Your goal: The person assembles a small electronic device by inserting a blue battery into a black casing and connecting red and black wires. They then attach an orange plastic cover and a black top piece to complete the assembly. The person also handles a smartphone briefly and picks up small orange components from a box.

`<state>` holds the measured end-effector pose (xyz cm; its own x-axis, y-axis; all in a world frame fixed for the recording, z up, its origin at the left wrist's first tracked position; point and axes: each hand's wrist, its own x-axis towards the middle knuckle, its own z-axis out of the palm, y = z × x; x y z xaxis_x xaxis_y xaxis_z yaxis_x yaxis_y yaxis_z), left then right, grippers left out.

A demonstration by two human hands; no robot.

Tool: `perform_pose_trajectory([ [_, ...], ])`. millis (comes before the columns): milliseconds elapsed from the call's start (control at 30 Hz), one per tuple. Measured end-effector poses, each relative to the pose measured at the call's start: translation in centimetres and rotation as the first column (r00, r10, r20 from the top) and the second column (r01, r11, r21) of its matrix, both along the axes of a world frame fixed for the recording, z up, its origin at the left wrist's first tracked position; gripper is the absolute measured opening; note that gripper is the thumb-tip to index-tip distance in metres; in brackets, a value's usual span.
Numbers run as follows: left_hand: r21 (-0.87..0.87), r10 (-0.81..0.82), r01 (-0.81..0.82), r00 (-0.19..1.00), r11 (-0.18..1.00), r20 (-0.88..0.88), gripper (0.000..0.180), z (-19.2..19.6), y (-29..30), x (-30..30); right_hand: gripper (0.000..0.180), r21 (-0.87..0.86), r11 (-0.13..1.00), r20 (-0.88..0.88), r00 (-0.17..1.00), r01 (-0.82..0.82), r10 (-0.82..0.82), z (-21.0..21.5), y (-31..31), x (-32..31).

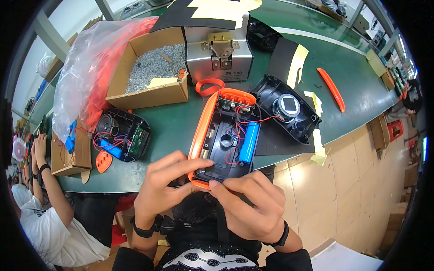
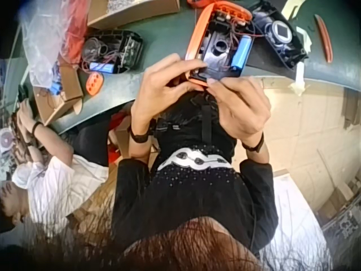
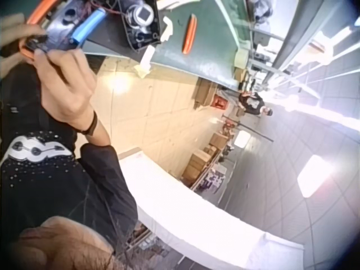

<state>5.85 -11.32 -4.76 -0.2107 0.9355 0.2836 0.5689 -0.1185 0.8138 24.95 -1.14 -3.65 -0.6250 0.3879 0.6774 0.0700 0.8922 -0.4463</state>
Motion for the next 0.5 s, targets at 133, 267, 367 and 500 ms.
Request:
perform_pose_trajectory([
  [133,-0.005,0.004,-0.004,1.0,1.0,0.016,0.059,0.0,0.0,0.0,0.042,0.002,1.0,0.029,1.0,-0.009,0.009,0.3,-0.2,0.1],
  [267,-0.002,0.012,-0.012,1.0,1.0,0.028,0.057,0.2,0.0,0.1,0.039,-0.017,0.999,0.064,0.997,-0.029,0.03,0.3,-0.1,0.2],
  [367,0.066,0.038,-0.034,0.998,0.997,-0.058,0.051,0.3,0.0,0.1,0.038,-0.01,0.999,0.054,0.998,-0.042,0.042,-0.1,0.1,0.4],
  [500,0.272,0.08,-0.021,0.975,0.962,-0.21,0.041,-0.2,0.3,0.6,0.037,-0.004,0.999,0.005,0.999,-0.033,0.033,-0.8,0.3,0.5],
])
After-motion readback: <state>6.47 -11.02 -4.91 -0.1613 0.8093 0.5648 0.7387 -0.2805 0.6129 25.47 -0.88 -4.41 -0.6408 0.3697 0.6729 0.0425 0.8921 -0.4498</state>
